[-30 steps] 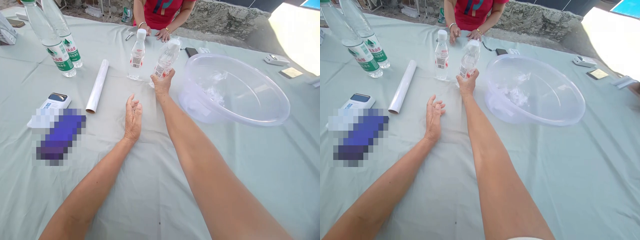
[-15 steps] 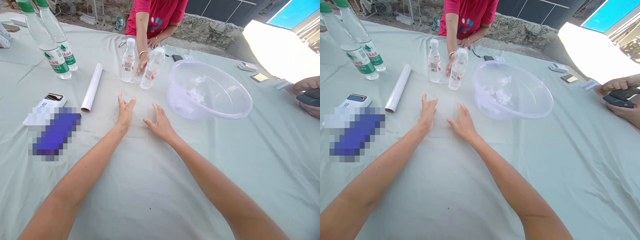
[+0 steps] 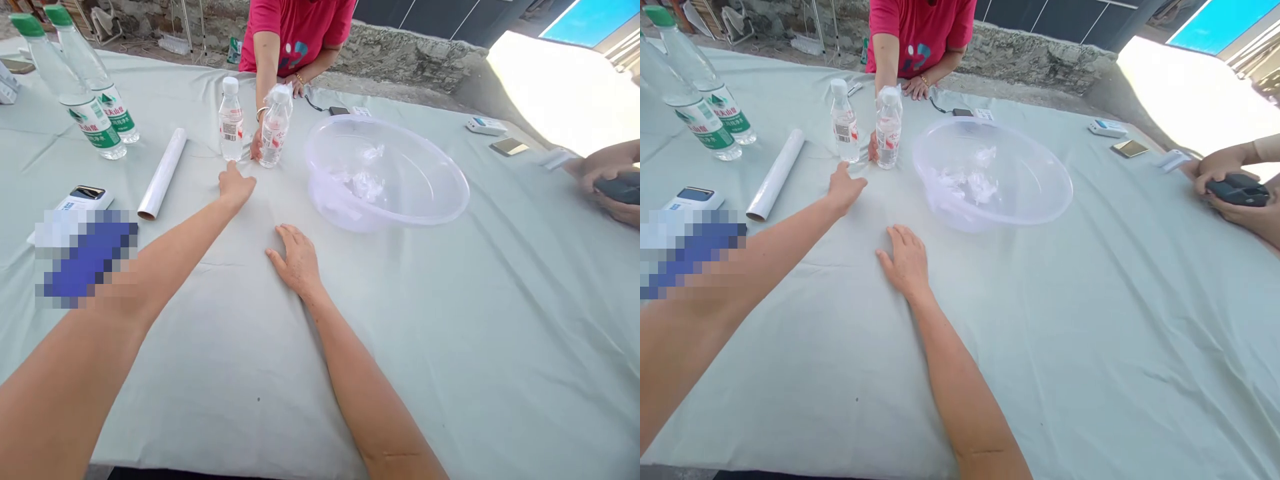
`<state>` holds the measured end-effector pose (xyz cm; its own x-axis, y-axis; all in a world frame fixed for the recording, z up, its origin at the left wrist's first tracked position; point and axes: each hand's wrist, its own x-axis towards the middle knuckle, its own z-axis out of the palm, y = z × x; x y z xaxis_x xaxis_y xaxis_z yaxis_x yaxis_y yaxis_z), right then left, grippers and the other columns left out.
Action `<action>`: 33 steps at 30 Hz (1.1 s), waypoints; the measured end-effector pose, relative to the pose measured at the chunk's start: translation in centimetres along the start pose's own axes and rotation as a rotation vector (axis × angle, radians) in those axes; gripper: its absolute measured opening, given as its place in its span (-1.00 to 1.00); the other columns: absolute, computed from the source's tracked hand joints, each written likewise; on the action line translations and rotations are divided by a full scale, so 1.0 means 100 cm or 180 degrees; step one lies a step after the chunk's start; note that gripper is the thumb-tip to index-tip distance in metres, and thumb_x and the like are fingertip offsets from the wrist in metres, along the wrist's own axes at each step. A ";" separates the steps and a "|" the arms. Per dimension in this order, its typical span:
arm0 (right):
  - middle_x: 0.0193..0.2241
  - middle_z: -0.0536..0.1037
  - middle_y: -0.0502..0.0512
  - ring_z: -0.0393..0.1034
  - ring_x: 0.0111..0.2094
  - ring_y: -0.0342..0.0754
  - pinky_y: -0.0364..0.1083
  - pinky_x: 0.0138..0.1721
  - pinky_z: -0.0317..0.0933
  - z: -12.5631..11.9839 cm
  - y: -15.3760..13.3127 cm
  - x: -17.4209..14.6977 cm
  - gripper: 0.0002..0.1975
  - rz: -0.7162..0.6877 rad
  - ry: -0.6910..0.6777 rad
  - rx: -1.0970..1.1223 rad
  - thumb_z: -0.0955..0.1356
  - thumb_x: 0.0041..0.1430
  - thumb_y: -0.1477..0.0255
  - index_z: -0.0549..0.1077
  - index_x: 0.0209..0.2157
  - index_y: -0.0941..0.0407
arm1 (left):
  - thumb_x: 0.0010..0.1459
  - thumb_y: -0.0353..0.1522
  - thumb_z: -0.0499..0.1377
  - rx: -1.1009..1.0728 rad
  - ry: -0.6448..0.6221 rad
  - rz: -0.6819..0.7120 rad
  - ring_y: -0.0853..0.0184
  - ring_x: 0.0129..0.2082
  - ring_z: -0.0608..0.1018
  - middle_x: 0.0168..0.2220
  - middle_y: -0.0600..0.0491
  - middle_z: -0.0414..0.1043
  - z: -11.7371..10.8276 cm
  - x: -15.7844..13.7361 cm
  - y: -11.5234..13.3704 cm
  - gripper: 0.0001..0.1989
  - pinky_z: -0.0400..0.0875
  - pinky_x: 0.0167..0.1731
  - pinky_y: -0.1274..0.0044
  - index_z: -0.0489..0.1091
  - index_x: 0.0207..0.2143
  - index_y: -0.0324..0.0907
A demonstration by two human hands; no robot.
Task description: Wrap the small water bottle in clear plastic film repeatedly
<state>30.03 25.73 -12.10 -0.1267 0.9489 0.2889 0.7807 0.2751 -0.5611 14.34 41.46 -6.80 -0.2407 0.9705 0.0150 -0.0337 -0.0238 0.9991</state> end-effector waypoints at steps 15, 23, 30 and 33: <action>0.28 0.35 0.21 0.13 0.35 0.11 0.13 0.37 0.01 -0.016 -0.012 -0.001 -0.58 0.0153 -0.0191 -0.0092 0.31 0.34 0.28 0.39 0.17 0.11 | 0.30 -0.36 0.26 0.1218 0.0784 -0.0105 0.33 0.16 0.32 0.19 0.06 0.23 0.040 0.080 0.034 -0.56 0.15 0.26 0.30 0.04 0.05 -0.10; 0.29 0.33 0.19 0.14 0.35 0.06 0.10 0.37 -0.01 -0.017 -0.011 0.000 -0.64 0.0224 -0.0220 -0.0002 0.32 0.33 0.33 0.44 0.12 0.09 | 0.28 -0.27 0.24 0.1688 -0.0041 0.0439 0.28 0.03 0.42 -0.03 0.10 0.36 -0.014 0.021 0.030 -0.73 0.26 0.21 0.22 0.20 -0.08 -0.09; 0.30 0.34 0.23 0.14 0.36 0.09 0.11 0.36 0.00 -0.018 -0.014 0.004 -0.63 0.0196 -0.0253 -0.0026 0.35 0.31 0.36 0.46 0.12 0.14 | 0.21 -0.12 0.24 0.1824 -0.1107 0.0610 0.02 0.15 0.43 0.14 -0.02 0.38 -0.129 -0.138 0.021 -0.50 0.39 0.10 0.13 0.28 0.12 -0.10; 0.27 0.37 0.24 0.16 0.34 0.13 0.13 0.36 0.02 -0.014 -0.013 0.005 -0.64 0.0175 -0.0242 -0.0070 0.37 0.28 0.38 0.48 0.08 0.14 | 0.22 -0.09 0.19 0.1802 -0.1185 0.0859 -0.05 0.20 0.40 0.12 -0.08 0.41 -0.166 -0.188 0.001 -0.56 0.26 0.22 0.09 0.37 0.06 -0.10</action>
<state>29.83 25.63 -10.18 -0.1287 0.9717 0.1980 0.8010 0.2196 -0.5569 2.77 19.24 -7.58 0.1797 0.9681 0.1749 0.5113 -0.2438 0.8241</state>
